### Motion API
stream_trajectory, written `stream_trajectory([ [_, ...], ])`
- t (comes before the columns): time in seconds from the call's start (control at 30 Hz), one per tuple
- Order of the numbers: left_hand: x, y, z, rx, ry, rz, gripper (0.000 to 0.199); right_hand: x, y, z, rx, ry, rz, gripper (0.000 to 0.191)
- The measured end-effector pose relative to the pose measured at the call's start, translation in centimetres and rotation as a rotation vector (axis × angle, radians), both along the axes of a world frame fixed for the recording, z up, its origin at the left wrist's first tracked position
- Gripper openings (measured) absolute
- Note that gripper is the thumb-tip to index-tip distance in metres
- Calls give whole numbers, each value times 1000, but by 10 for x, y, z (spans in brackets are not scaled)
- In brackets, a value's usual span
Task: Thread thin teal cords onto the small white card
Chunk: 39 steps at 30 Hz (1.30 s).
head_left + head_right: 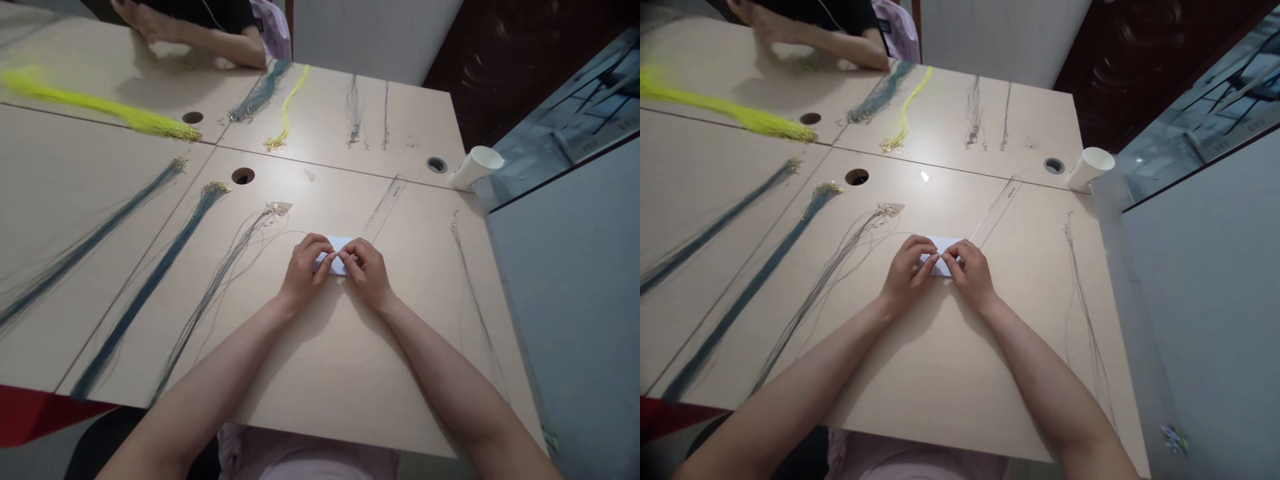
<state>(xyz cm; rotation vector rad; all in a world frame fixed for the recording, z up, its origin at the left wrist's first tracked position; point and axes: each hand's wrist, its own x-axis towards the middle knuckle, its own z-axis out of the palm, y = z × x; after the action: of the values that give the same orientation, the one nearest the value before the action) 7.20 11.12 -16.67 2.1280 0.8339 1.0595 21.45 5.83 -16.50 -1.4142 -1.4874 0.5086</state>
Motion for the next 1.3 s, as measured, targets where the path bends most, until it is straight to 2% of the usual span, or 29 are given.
stream_trajectory([
  [0.2,0,1,0,-137,-34,-32,12,-2,-1,0,35,-58,-11,12],
  [0.43,0,3,1,-218,-57,-47,16,0,0,1,-7,20,-5,13],
  [0.63,0,1,5,-184,-92,7,16,2,1,2,-45,89,-14,13],
  [0.97,0,2,-4,-182,-70,0,12,1,1,-1,-19,64,-16,15],
  [1.03,0,3,-4,-193,-71,4,12,2,1,-1,8,40,-47,15],
  [1.17,0,3,0,-224,-103,59,14,5,2,-4,78,-30,-224,11],
  [1.23,-1,4,1,-246,-140,91,16,8,3,-8,69,-91,-297,7],
  [1.3,-2,5,0,-279,-189,124,18,10,3,-12,26,-174,-353,12],
])
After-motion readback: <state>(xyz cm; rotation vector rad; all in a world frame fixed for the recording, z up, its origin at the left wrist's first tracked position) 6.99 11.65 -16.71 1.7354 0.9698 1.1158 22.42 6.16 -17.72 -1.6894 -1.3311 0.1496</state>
